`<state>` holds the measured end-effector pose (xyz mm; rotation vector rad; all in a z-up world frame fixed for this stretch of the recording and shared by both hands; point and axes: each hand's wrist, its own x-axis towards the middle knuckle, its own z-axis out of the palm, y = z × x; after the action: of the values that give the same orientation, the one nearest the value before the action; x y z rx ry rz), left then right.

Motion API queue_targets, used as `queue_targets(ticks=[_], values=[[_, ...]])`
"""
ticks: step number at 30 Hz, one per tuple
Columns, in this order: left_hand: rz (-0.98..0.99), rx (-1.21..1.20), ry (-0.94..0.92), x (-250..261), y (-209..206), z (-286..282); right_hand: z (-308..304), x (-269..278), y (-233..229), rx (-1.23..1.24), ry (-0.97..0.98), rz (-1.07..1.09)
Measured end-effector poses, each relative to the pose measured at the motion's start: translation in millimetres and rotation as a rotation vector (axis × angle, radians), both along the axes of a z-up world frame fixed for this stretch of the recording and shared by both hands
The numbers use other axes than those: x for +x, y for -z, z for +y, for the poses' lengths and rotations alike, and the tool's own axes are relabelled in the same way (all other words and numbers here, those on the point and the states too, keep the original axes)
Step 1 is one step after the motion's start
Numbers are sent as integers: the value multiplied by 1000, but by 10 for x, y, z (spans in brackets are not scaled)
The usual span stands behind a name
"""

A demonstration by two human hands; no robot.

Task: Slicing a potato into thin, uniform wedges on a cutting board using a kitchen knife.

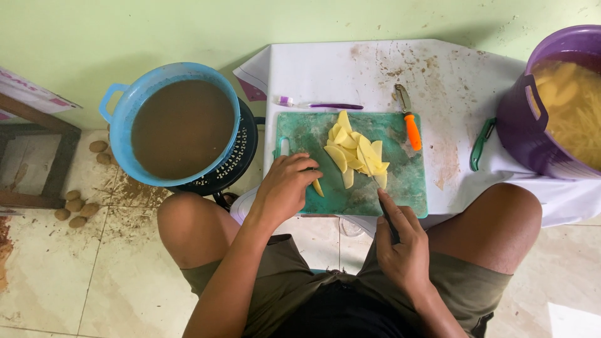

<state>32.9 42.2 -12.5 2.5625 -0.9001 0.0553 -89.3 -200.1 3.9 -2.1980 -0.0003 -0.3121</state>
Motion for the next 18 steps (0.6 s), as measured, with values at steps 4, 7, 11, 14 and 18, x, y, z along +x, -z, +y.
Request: queue_targets(ticks=[4,7,11,14,18], values=[[-53,-8,-61,-77,-130,-3,65,-37,37,35,-30,16],[-16,51,-250,-199,-178,-71,149,-77,52,49,-72,50],[250,-200,-558,-380,-264,-293,301,-117,103,70,-136,142],[391,-328,-647,-447,-304,-421,392,-133,104,82,-194,187],[390,-375,-644,-417,-243,-453,449,-128,134,24,-258,145]])
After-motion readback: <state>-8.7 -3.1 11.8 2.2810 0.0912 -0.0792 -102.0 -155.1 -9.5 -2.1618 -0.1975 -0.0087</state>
